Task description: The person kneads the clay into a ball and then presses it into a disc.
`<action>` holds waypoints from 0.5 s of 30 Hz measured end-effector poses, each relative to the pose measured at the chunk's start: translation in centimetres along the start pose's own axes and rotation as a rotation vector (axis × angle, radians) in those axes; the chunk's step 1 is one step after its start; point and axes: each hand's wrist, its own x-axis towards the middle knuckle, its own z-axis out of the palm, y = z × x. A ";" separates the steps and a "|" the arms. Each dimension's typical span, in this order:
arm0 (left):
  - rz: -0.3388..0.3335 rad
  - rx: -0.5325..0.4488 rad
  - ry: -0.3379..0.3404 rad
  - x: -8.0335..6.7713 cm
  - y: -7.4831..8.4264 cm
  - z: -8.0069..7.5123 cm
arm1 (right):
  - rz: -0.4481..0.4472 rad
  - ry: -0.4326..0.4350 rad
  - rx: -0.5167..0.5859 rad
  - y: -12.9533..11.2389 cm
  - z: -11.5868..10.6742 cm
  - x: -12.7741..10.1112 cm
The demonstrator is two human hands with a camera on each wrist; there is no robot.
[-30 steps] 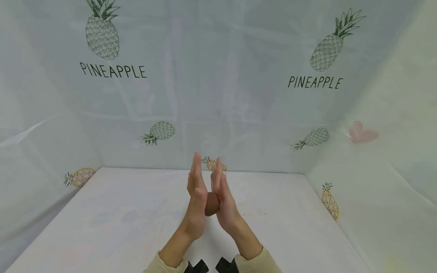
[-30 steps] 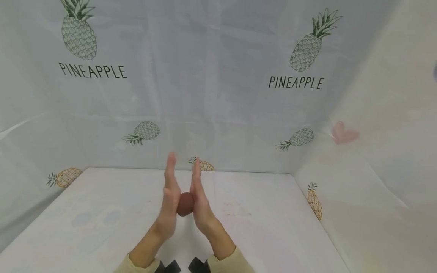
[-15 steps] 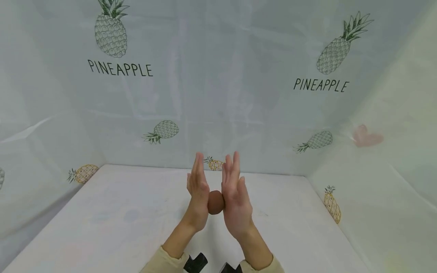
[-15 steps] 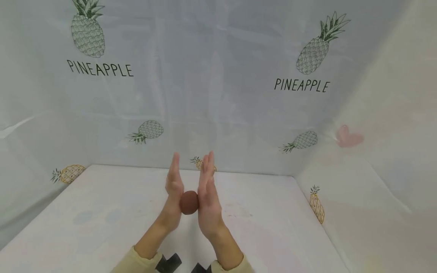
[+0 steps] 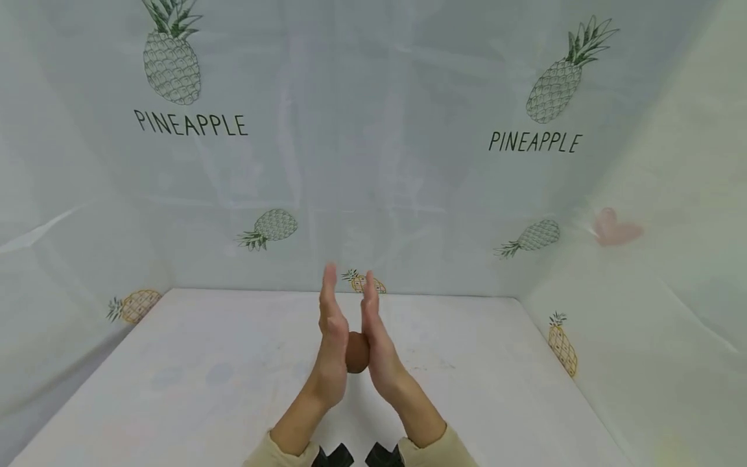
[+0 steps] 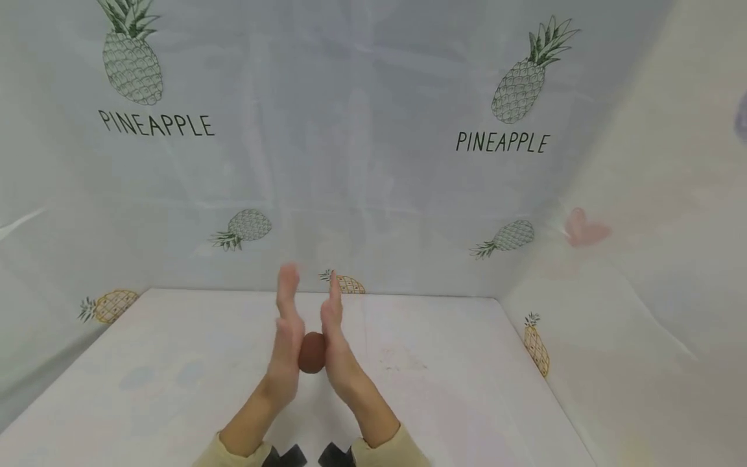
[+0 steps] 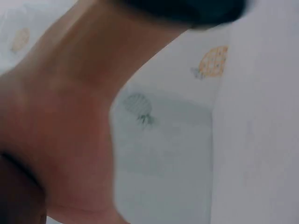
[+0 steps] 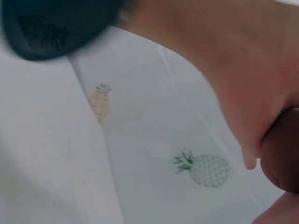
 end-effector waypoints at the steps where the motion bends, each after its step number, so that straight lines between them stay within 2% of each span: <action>1: -0.003 -0.008 0.030 0.2 0.0 -0.6 | 0.023 -0.028 -0.005 0.1 0.5 -0.1; 3: -0.008 -0.028 0.076 0.7 -0.2 -1.6 | 0.045 -0.081 -0.006 -0.1 1.3 -0.4; 5: -0.025 -0.042 0.116 1.2 -0.6 -2.6 | 0.029 -0.125 0.011 -0.5 1.9 -0.7; 9: -0.074 0.001 0.148 1.5 -1.8 -3.1 | -0.093 -0.160 0.028 -1.6 2.2 -1.3; 12: -0.101 0.061 0.108 1.1 -2.4 -2.2 | -0.181 -0.131 0.058 -2.4 1.7 -1.4; 15: -0.110 0.047 0.019 0.4 -2.5 -0.8 | -0.231 -0.072 0.089 -2.9 0.6 -1.4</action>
